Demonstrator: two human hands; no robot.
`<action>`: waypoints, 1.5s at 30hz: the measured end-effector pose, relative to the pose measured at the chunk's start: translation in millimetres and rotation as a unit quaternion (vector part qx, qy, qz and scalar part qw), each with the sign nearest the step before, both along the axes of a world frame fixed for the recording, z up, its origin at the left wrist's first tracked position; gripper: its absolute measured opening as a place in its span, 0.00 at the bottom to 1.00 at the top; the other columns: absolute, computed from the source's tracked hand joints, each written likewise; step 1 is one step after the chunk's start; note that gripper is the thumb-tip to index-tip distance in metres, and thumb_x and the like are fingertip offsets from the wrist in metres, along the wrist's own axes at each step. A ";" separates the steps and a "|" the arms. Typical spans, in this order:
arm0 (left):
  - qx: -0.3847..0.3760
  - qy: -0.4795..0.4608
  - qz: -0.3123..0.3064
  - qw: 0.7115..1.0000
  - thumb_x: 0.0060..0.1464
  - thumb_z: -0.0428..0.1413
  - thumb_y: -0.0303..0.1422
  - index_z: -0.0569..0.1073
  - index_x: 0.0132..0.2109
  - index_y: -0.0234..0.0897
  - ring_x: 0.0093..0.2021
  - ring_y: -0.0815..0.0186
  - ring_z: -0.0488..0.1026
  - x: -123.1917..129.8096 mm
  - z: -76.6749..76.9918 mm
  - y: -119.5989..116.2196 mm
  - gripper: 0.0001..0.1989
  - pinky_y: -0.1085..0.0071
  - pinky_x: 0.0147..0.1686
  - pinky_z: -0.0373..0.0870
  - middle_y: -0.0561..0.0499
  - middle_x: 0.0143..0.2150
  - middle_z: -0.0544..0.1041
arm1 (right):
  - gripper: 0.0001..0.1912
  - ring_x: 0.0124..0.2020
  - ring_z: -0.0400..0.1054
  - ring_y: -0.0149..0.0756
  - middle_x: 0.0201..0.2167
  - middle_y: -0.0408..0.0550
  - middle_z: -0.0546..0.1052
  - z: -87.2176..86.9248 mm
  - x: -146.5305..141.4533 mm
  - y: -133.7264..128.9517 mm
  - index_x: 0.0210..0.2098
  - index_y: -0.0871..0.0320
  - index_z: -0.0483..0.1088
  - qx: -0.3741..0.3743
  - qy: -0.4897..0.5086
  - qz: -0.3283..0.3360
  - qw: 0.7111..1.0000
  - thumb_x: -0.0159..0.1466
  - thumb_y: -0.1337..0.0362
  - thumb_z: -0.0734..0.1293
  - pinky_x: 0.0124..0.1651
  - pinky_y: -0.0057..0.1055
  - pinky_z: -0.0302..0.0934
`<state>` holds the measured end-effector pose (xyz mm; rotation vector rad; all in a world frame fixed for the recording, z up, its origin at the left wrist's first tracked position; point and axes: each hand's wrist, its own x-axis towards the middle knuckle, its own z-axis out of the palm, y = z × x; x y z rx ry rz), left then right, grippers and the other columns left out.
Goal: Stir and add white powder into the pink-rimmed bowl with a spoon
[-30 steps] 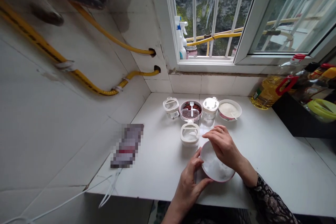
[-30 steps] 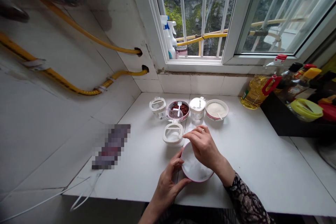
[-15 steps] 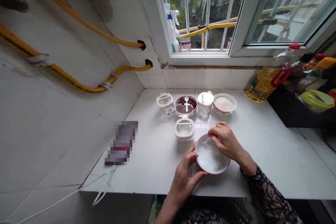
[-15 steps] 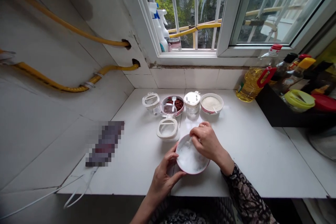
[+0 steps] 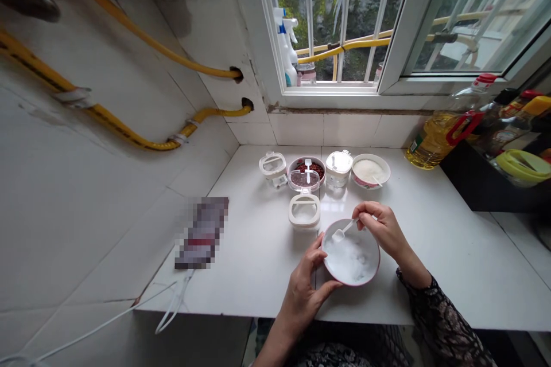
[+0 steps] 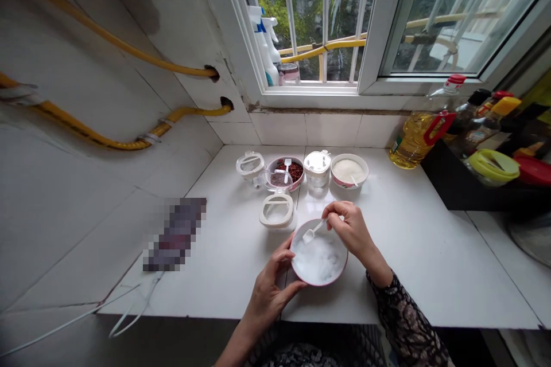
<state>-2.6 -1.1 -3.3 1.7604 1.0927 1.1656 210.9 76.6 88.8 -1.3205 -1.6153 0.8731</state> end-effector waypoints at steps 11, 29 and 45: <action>-0.005 -0.005 0.001 1.000 0.54 0.66 0.35 0.68 0.51 0.40 0.64 0.49 0.71 1.2 -5.6 0.7 0.20 0.54 0.58 0.74 0.33 0.68 0.67 | 0.09 0.23 0.69 0.34 0.19 0.44 0.76 0.5 -6.4 2.8 0.28 0.58 0.75 -0.093 0.166 -0.017 0.982 0.57 0.60 0.66 0.28 0.30 0.62; -0.005 -0.012 -0.001 1.000 0.54 0.66 0.36 0.69 0.51 0.40 0.65 0.48 0.69 0.5 -3.2 1.2 0.20 0.53 0.59 0.73 0.34 0.67 0.68 | 0.11 0.34 0.73 0.41 0.27 0.45 0.80 4.5 -13.7 -2.7 0.39 0.53 0.76 0.222 -0.064 0.003 0.973 0.67 0.69 0.61 0.49 0.43 0.64; -0.002 0.005 0.003 1.000 0.55 0.65 0.37 0.68 0.52 0.41 0.65 0.50 0.70 -0.3 -2.8 0.2 0.20 0.55 0.59 0.74 0.36 0.68 0.67 | 0.12 0.24 0.67 0.32 0.24 0.40 0.78 -6.9 -7.2 -2.0 0.30 0.54 0.71 0.175 -0.156 0.144 0.961 0.61 0.73 0.59 0.55 0.45 0.58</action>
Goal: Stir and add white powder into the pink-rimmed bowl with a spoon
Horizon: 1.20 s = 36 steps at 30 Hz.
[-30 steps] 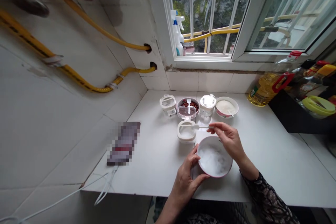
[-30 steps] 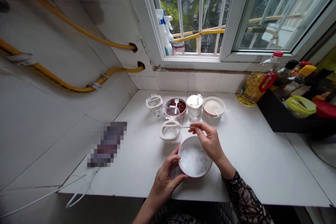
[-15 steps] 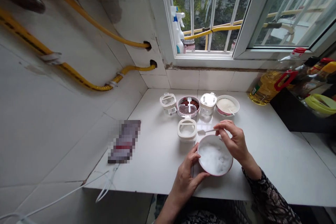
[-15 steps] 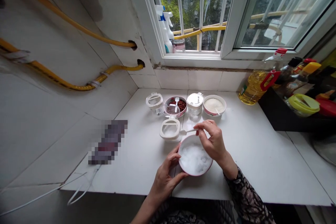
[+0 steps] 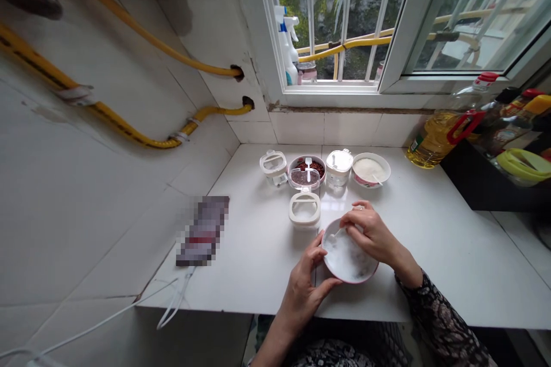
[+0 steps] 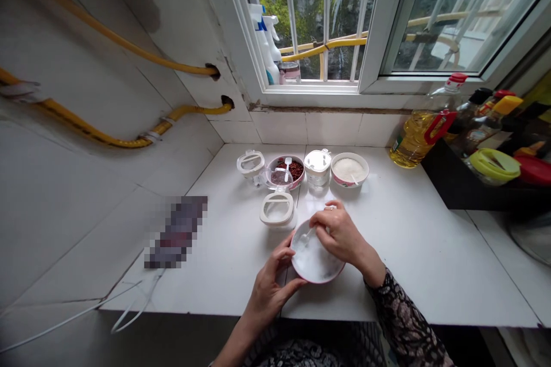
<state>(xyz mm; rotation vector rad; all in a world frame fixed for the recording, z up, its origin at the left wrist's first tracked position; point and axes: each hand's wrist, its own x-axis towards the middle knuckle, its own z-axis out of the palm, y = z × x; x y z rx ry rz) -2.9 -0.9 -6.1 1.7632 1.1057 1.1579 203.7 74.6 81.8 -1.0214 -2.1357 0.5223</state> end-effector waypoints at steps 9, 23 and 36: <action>-0.002 -0.008 -0.006 1.000 0.55 0.65 0.35 0.68 0.51 0.41 0.64 0.50 0.71 0.4 -1.0 0.2 0.20 0.53 0.59 0.73 0.36 0.68 0.67 | 0.12 0.34 0.70 0.40 0.18 0.43 0.74 2.7 3.4 0.0 0.25 0.54 0.73 -0.123 0.093 -0.071 0.986 0.58 0.70 0.59 0.49 0.39 0.61; 0.015 -0.013 -0.001 1.000 0.54 0.66 0.34 0.68 0.51 0.41 0.66 0.49 0.69 1.0 0.0 1.0 0.20 0.52 0.60 0.72 0.35 0.68 0.67 | 0.08 0.21 0.63 0.31 0.15 0.41 0.70 8.3 5.3 4.8 0.23 0.58 0.74 -0.324 0.303 -0.123 0.888 0.51 0.62 0.64 0.30 0.30 0.58; 0.009 -0.022 -0.006 1.000 0.55 0.65 0.36 0.68 0.51 0.41 0.67 0.49 0.67 3.1 -1.7 1.2 0.19 0.53 0.59 0.73 0.35 0.68 0.67 | 0.09 0.32 0.75 0.38 0.28 0.46 0.80 8.6 -12.3 4.5 0.37 0.57 0.76 -0.152 0.259 -0.125 0.946 0.65 0.62 0.65 0.37 0.34 0.68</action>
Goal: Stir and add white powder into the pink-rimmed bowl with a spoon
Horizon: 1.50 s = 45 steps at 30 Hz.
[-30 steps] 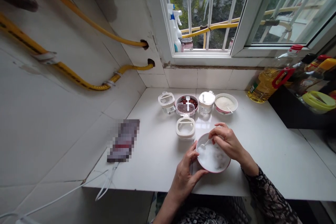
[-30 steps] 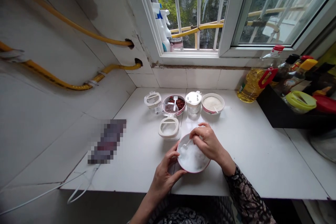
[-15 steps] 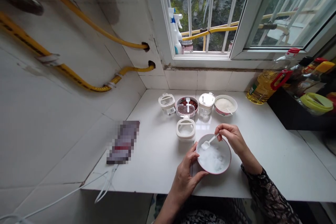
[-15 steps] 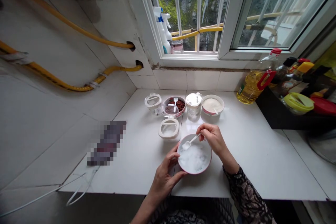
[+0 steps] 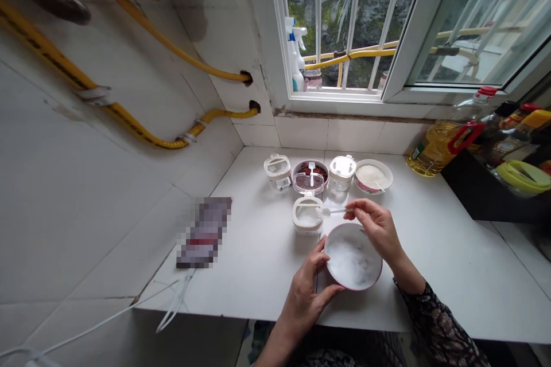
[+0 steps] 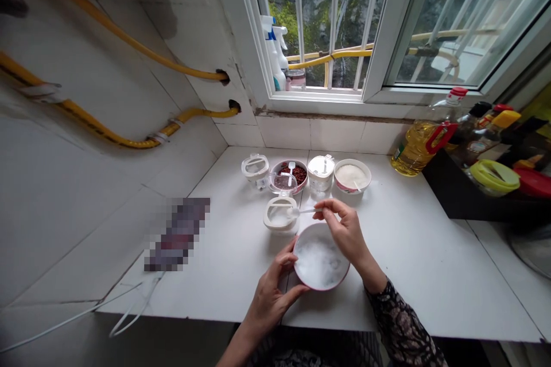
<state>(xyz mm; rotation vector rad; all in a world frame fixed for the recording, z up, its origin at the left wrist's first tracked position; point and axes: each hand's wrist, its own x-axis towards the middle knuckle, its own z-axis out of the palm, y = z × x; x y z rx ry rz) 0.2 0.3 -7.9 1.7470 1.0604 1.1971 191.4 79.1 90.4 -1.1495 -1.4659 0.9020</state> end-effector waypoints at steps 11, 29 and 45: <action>0.011 -0.007 0.002 1.000 0.56 0.65 0.36 0.68 0.52 0.42 0.66 0.50 0.68 0.3 0.7 -0.4 0.20 0.55 0.58 0.75 0.35 0.67 0.68 | 0.15 0.35 0.74 0.35 0.36 0.45 0.82 3.8 -4.5 -2.6 0.45 0.55 0.71 0.324 -0.257 0.050 0.909 0.67 0.77 0.59 0.58 0.45 0.58; -0.009 0.013 0.004 1.000 0.55 0.65 0.35 0.69 0.52 0.41 0.65 0.50 0.70 -2.3 3.0 -1.1 0.20 0.56 0.59 0.73 0.36 0.68 0.67 | 0.13 0.25 0.66 0.34 0.20 0.39 0.75 -8.2 9.9 -6.3 0.27 0.54 0.71 0.097 -0.241 0.134 0.956 0.58 0.74 0.59 0.57 0.46 0.60; -0.018 0.020 0.002 1.000 0.54 0.65 0.35 0.68 0.52 0.41 0.63 0.50 0.72 -2.1 3.5 -1.0 0.21 0.56 0.57 0.75 0.35 0.68 0.67 | 0.13 0.31 0.69 0.39 0.17 0.41 0.74 -3.4 14.9 -5.0 0.24 0.53 0.73 0.017 -0.186 0.110 0.976 0.56 0.71 0.59 0.51 0.42 0.62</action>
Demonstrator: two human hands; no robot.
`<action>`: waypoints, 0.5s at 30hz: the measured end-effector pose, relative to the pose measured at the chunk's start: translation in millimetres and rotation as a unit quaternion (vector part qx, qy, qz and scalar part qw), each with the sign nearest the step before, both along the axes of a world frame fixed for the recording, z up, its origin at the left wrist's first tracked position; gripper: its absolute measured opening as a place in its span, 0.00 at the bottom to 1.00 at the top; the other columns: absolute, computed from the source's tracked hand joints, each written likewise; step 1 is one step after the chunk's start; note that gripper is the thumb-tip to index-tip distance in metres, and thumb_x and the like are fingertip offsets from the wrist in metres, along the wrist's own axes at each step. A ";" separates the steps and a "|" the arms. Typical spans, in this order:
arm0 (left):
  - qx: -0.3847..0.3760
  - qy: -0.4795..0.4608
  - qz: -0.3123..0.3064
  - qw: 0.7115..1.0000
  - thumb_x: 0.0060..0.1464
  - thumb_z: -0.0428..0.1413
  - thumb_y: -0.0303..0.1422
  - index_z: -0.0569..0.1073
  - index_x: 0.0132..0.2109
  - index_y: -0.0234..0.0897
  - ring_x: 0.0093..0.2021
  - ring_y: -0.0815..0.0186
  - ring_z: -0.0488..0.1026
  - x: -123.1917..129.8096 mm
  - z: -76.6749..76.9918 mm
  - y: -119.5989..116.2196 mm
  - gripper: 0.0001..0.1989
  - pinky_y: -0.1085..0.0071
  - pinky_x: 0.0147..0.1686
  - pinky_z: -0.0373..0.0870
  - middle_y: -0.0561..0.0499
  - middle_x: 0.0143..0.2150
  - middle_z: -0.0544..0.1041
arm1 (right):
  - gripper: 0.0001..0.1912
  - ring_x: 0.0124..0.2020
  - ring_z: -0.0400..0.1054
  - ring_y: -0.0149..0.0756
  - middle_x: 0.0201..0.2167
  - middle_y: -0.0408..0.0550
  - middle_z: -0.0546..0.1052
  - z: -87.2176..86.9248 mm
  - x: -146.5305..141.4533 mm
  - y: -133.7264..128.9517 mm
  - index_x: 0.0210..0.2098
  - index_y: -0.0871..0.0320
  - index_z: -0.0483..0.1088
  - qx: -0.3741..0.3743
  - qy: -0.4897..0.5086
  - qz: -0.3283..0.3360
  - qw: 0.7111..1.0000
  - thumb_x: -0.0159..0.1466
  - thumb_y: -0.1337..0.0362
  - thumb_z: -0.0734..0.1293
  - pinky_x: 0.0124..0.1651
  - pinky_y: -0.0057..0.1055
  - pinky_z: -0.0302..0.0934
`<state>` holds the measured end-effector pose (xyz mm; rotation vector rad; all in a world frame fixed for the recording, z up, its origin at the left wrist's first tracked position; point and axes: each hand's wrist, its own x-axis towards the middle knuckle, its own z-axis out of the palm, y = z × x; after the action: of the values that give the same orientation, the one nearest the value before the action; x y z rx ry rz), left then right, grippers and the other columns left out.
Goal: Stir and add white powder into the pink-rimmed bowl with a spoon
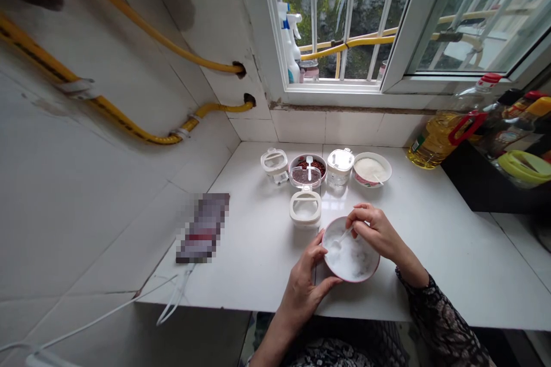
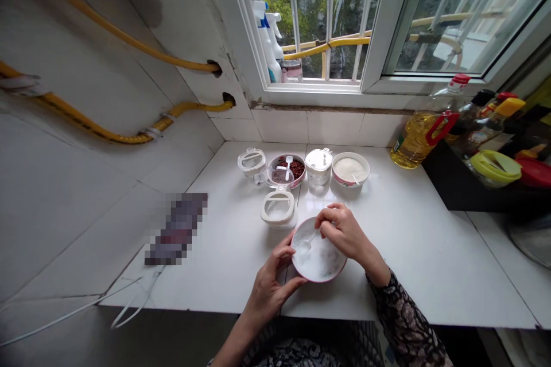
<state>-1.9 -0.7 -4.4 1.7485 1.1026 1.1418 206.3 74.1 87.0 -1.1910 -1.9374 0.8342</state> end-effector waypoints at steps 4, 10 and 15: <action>0.003 -0.008 0.001 1.000 0.54 0.65 0.36 0.68 0.52 0.41 0.62 0.51 0.73 0.1 -1.8 0.1 0.21 0.56 0.57 0.75 0.35 0.68 0.66 | 0.10 0.25 0.67 0.36 0.17 0.43 0.73 4.1 5.4 3.5 0.23 0.56 0.73 -0.106 0.084 -0.049 0.990 0.54 0.67 0.60 0.34 0.33 0.62; 0.017 -0.016 -0.001 1.000 0.55 0.65 0.35 0.68 0.51 0.41 0.65 0.50 0.71 0.3 -1.6 0.7 0.20 0.55 0.58 0.75 0.35 0.68 0.67 | 0.08 0.21 0.65 0.32 0.15 0.41 0.71 5.8 7.6 6.4 0.22 0.57 0.74 -0.203 0.192 -0.083 0.957 0.52 0.64 0.63 0.30 0.30 0.60; 0.022 -0.017 -0.002 1.000 0.55 0.65 0.35 0.68 0.51 0.40 0.65 0.49 0.70 1.0 -0.4 1.0 0.20 0.54 0.58 0.74 0.34 0.68 0.67 | 0.07 0.21 0.65 0.32 0.16 0.42 0.72 5.9 2.1 9.7 0.24 0.58 0.74 -0.202 0.240 -0.107 0.943 0.53 0.62 0.65 0.28 0.30 0.60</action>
<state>-0.9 0.3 -4.8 1.7587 1.0606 1.1974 208.3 83.8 92.9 -1.2536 -1.2523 1.3051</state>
